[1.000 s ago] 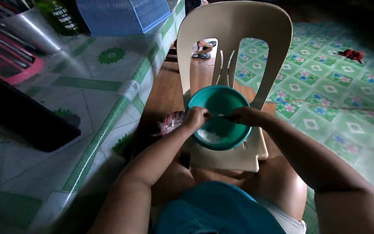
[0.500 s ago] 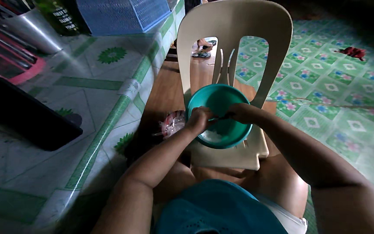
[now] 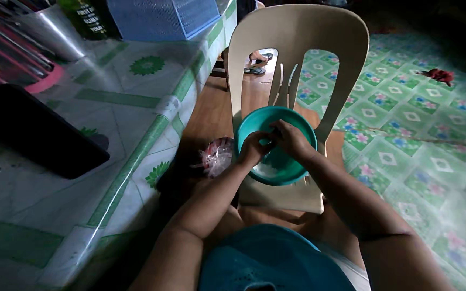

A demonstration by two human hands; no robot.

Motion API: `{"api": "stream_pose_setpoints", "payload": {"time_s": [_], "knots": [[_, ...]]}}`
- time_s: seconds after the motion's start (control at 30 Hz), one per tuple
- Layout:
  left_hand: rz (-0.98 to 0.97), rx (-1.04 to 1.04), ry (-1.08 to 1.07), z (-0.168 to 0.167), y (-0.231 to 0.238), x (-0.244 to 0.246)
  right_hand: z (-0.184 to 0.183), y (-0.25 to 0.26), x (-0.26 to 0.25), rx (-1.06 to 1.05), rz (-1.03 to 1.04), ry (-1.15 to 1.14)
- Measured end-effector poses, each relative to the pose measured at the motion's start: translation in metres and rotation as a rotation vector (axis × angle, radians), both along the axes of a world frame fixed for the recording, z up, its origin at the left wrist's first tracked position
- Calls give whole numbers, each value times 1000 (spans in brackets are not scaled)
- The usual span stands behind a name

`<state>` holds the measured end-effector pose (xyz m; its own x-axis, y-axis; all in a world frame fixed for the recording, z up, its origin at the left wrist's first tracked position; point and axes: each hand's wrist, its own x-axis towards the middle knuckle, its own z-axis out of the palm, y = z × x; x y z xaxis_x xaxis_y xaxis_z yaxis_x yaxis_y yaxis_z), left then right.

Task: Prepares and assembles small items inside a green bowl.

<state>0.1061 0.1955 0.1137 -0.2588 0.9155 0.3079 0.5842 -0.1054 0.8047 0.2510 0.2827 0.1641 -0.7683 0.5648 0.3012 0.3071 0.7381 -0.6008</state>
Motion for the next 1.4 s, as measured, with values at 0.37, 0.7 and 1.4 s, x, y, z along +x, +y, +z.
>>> {"api": "stream_pose_setpoints", "payload": {"time_s": [0.37,0.7,1.4], "knots": [[-178,-227,75,16,-11,-19,67,10,23,56,188,58],[-139,-264,80,25,-22,-29,51,-7,8,225,141,-11],[-80,-104,-113,45,-26,-35,53,-16,-11,186,227,-77]]}}
